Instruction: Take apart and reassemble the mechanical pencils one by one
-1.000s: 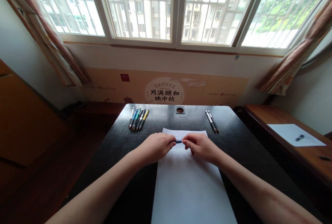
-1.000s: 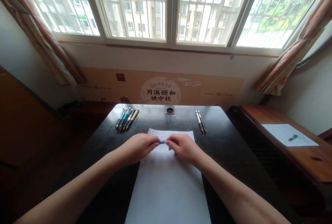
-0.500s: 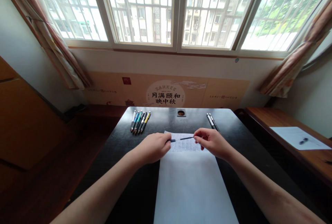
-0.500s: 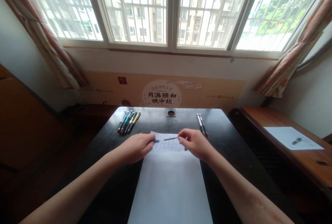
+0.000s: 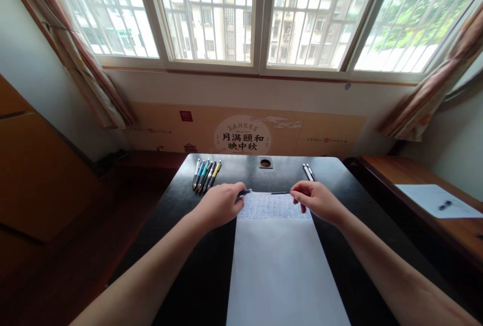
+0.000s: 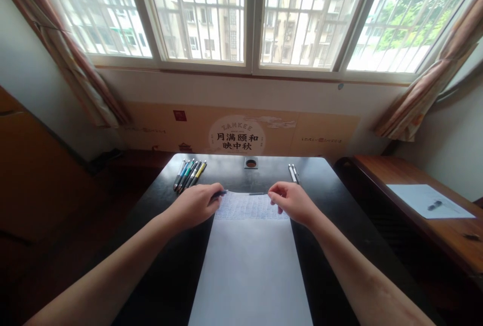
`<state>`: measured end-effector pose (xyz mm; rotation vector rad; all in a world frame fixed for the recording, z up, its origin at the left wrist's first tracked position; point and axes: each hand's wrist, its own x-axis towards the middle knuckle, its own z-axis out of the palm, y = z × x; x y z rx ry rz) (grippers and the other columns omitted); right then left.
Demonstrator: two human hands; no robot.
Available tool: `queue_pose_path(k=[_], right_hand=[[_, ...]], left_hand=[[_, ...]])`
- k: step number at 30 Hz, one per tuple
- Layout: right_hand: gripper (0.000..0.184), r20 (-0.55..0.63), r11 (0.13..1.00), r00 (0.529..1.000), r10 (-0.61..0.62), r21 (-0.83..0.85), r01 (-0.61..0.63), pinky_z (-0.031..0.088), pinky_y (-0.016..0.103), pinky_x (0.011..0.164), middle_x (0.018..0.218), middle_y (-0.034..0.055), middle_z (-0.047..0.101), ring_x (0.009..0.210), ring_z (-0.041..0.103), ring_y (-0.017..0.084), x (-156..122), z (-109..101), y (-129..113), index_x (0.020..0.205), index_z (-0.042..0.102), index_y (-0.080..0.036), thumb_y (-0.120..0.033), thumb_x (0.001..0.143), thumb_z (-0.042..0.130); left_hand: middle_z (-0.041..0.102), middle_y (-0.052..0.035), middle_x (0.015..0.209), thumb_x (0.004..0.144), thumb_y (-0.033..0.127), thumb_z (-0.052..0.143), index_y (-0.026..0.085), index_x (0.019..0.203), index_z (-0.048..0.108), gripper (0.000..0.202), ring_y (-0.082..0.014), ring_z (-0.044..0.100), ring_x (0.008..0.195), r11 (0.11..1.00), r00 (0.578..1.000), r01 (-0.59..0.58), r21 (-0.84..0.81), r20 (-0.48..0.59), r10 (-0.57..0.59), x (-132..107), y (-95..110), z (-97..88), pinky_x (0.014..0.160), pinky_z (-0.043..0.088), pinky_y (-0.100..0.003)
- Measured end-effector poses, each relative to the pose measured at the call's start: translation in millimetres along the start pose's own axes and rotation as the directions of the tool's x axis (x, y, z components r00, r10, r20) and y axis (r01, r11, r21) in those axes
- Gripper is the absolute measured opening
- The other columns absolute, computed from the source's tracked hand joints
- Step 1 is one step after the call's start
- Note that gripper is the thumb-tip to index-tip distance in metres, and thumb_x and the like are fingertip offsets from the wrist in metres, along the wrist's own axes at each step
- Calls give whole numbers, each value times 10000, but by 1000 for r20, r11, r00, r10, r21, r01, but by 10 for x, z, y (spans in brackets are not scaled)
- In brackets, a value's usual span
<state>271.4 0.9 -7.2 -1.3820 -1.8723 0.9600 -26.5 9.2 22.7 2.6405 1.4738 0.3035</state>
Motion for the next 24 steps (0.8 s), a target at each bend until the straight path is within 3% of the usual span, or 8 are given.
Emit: queue_pose_path(k=[4,8,15,20,24], right_hand=[[187,67,997,997,-32,69,27,501,241,537,742,22,667,563,621,133,-35,211,-56,864,664,-157,-322,913,593],[199,109,987,991,-84,146,68,503,238,525,748,28,669,569,619,137,-97,344,-130,874,673,-162,-341,924,603],[241,129,994,987,-100,62,92,500,248,518,753,41,684,554,615,143,-71,221,-75,901,697,-165,-392,920,617],[222,137,999,990,-39,0,40,488,253,540,721,30,692,551,616,147,-3,219,51,874,697,-169,-370,911,610],[194,136,999,990,-25,-18,27,464,247,528,672,8,673,547,600,148,18,264,94,870,692,-181,-348,907,600]], left_hand=[[759,-55,1014,933,330,580,218,1150,678,263,-231,705,864,989,992,-129,-74,-5,129,-19,150,54,739,509,-300],[764,-43,968,926,293,614,225,1050,724,180,-225,707,838,976,976,-216,-40,32,217,-22,230,87,740,505,-297],[756,-37,941,912,215,607,222,956,749,149,-203,698,810,979,980,-194,54,46,192,-7,112,-37,683,475,-266],[748,-9,854,837,132,651,234,853,764,153,-188,688,764,937,922,-346,35,197,334,-60,152,-166,667,461,-263],[739,-22,788,823,116,635,219,775,743,157,-218,693,763,921,899,-386,50,243,364,-121,269,-179,690,472,-292]])
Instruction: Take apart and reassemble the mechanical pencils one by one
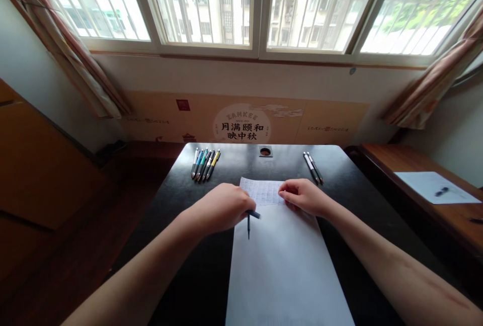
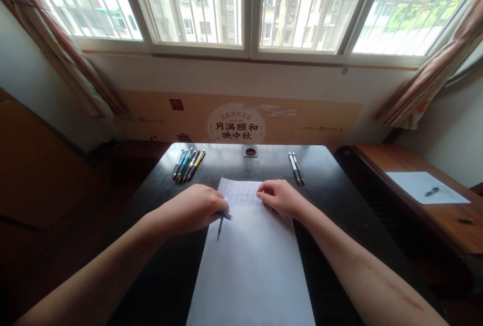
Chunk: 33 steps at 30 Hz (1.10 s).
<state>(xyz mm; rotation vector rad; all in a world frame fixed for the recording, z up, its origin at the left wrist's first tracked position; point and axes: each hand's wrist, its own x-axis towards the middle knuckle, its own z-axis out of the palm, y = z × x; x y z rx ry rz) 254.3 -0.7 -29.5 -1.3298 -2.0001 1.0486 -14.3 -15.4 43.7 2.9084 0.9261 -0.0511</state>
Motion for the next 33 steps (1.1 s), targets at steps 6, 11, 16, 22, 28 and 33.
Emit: queue_pose_path(k=[6,11,16,22,28,33], right_hand=[[203,-38,999,999,14,-29,-16,460,250,511,678,6,675,532,600,149,14,9,-6,874,695,-186,-360,902,594],[209,-62,998,998,1,-67,-5,450,249,504,668,1,672,515,594,144,13,14,-4,878,698,-192,-363,912,583],[199,-134,993,990,-37,-115,22,472,268,552,715,10,703,558,624,162,32,22,16,906,709,-198,-354,915,586],[174,-230,968,953,-200,-200,155,508,303,709,865,40,741,764,677,203,50,37,5,936,721,-202,-312,926,587],[126,-151,913,928,-341,-290,288,511,400,925,992,83,734,1019,659,263,53,70,25,894,744,-219,-268,911,629],[102,-15,914,950,-311,-280,295,368,533,1141,1316,70,669,1353,501,323,55,97,72,899,755,-238,-237,896,652]], left_hand=[[738,-37,781,797,151,685,219,751,737,97,-230,691,764,1000,996,23,1,81,-23,0,43,32,697,482,-300],[746,-31,837,795,169,710,242,841,781,111,-226,691,812,999,995,37,-40,96,-33,-2,-4,34,747,491,-303],[739,-18,907,790,187,740,267,902,792,147,-204,687,828,995,996,62,-84,73,-55,-7,-72,39,743,486,-276],[731,-22,1006,802,200,742,270,986,789,202,-206,689,911,988,995,82,-129,59,-75,-11,-161,40,812,492,-269],[725,-30,1060,794,218,758,270,1038,783,251,-217,689,961,984,994,107,-144,44,-102,-3,-197,56,850,499,-276],[721,-35,1076,800,256,755,270,1045,782,247,-222,690,974,985,995,103,-140,27,-100,1,-204,85,860,499,-277]])
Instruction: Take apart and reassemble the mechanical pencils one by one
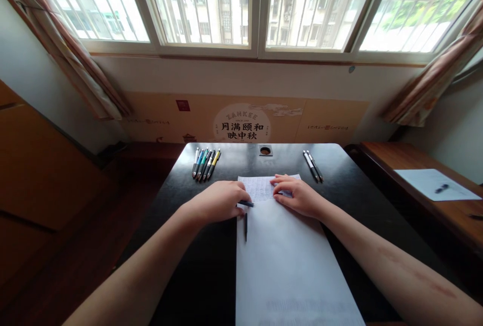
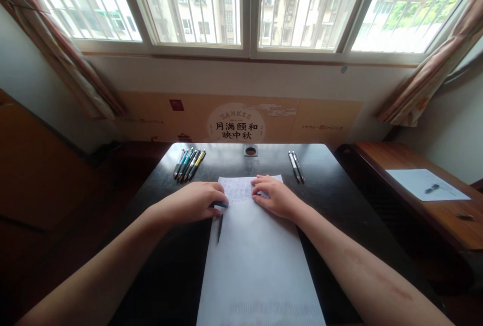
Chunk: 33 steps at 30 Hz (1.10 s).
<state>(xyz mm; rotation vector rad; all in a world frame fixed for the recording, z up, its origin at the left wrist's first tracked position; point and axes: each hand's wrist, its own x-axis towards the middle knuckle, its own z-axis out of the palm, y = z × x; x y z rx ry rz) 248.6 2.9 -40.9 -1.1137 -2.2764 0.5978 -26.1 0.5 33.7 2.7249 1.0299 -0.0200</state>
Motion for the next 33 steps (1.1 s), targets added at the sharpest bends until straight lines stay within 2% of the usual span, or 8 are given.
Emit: queue_pose_path(k=[4,13,18,27,30,33], right_hand=[[125,-16,1000,1000,27,2,-27,313,563,1179,1295,66,688,1351,518,325,4,29,1,922,759,-245,-264,919,635],[142,-90,997,993,72,9,-71,302,576,1176,1229,59,726,1313,562,324,63,100,32,960,772,-252,-243,921,635],[148,-73,999,996,53,3,-53,284,581,1184,1222,57,730,1313,562,325,74,83,62,951,775,-256,-254,923,630],[150,-91,999,995,27,-14,-29,317,580,1171,1216,62,732,1299,573,331,69,102,70,954,776,-250,-239,920,630],[136,-183,1000,983,26,-6,-28,416,516,1116,1209,83,728,1249,610,318,74,82,39,947,776,-236,-238,910,646],[130,-326,1000,945,14,-4,-17,504,439,1002,1143,107,733,1119,663,290,76,27,-18,940,772,-212,-259,913,654]], left_hand=[[721,-41,1077,807,284,753,270,1043,783,238,-230,689,977,1000,1000,1,4,-2,-1,3,4,10,876,500,-287],[718,-32,1130,823,287,740,302,1129,751,306,-232,681,1013,1000,999,-18,15,-41,18,17,-104,79,888,495,-297],[723,-29,1134,826,241,736,305,1143,748,324,-224,680,1023,999,998,-31,22,-48,32,21,-126,87,894,490,-289],[719,-28,1157,809,201,763,298,1133,755,337,-236,687,1030,999,999,-24,30,-40,26,32,-74,70,880,504,-300],[724,-26,1147,810,188,765,296,1120,759,329,-233,691,1024,999,998,-36,29,-54,38,25,-76,68,879,508,-300],[735,-19,1115,803,161,764,296,1103,765,329,-221,700,992,998,995,-59,27,-80,61,23,-78,59,852,517,-288]])
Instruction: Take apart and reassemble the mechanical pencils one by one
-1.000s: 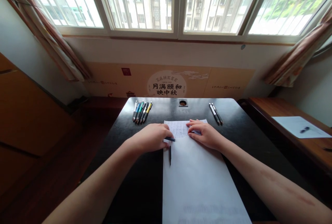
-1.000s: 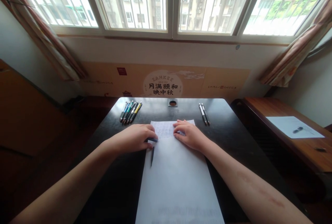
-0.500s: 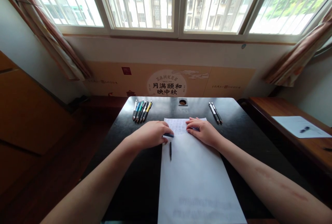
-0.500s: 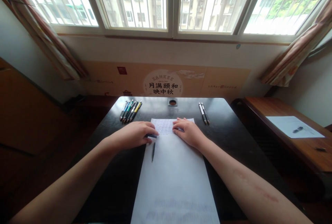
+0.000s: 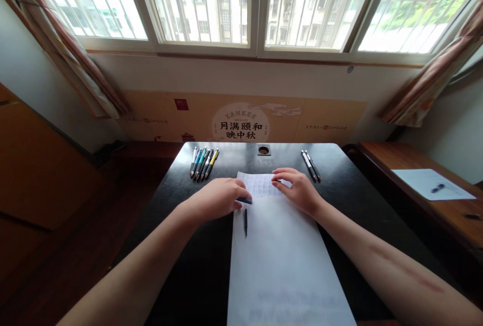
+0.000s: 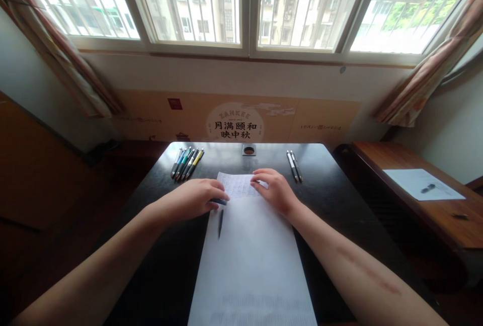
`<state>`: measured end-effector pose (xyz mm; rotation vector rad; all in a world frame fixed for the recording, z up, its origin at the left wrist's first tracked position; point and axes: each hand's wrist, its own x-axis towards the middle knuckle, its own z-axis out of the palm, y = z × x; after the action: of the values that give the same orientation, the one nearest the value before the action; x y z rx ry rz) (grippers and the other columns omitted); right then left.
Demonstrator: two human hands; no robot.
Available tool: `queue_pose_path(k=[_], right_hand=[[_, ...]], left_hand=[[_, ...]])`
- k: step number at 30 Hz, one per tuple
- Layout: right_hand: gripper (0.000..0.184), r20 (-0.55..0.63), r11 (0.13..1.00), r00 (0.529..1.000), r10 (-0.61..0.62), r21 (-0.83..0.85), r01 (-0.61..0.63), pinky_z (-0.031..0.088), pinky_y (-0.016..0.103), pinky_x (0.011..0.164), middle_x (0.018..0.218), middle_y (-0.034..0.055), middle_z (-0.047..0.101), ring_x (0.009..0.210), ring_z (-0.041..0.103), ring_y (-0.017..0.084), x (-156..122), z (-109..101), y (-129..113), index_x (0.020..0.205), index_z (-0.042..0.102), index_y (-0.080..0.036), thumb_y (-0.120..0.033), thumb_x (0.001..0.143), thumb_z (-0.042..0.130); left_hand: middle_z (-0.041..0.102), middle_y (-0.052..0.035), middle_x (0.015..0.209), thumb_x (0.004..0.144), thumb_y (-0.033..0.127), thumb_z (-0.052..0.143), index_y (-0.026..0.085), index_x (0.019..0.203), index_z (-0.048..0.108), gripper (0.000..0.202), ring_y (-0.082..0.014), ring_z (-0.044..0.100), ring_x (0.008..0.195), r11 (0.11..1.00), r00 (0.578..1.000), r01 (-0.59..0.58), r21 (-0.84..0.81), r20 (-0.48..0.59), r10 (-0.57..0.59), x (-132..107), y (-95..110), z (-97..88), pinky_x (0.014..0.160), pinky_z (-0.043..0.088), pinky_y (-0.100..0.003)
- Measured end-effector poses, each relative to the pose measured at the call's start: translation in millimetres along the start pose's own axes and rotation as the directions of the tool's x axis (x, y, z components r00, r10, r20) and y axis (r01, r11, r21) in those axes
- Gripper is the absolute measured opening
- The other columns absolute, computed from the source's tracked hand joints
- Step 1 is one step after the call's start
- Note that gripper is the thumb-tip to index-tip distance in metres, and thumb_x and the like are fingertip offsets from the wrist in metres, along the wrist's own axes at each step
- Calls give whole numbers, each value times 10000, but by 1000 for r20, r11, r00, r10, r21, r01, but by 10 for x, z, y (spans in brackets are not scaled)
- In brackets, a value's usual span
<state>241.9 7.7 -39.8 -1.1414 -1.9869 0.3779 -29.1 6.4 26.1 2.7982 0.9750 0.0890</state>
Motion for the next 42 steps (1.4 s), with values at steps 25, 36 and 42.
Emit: queue_pose_path(k=[25,36,42], right_hand=[[483,395,709,895,208,570,-416,356,258,562,601,13,584,571,470,126,-97,84,-415,675,691,-155,-586,892,660],[343,386,695,892,235,575,-432,460,272,630,759,57,722,660,576,151,-81,37,-412,858,776,-160,-501,836,752],[332,390,668,881,270,583,-463,454,281,631,761,60,723,667,579,158,-78,24,-423,861,783,-162,-492,823,766]], left_hand=[[752,-57,912,842,156,713,163,867,759,52,-173,709,784,945,797,-215,-246,-604,24,137,293,217,718,568,-257],[732,-41,956,838,93,678,172,919,724,122,-166,701,810,966,831,-183,-181,-554,54,116,261,198,700,549,-247],[725,-50,968,864,105,642,170,934,711,118,-168,697,827,971,839,-171,-166,-541,55,117,262,202,713,550,-253]])
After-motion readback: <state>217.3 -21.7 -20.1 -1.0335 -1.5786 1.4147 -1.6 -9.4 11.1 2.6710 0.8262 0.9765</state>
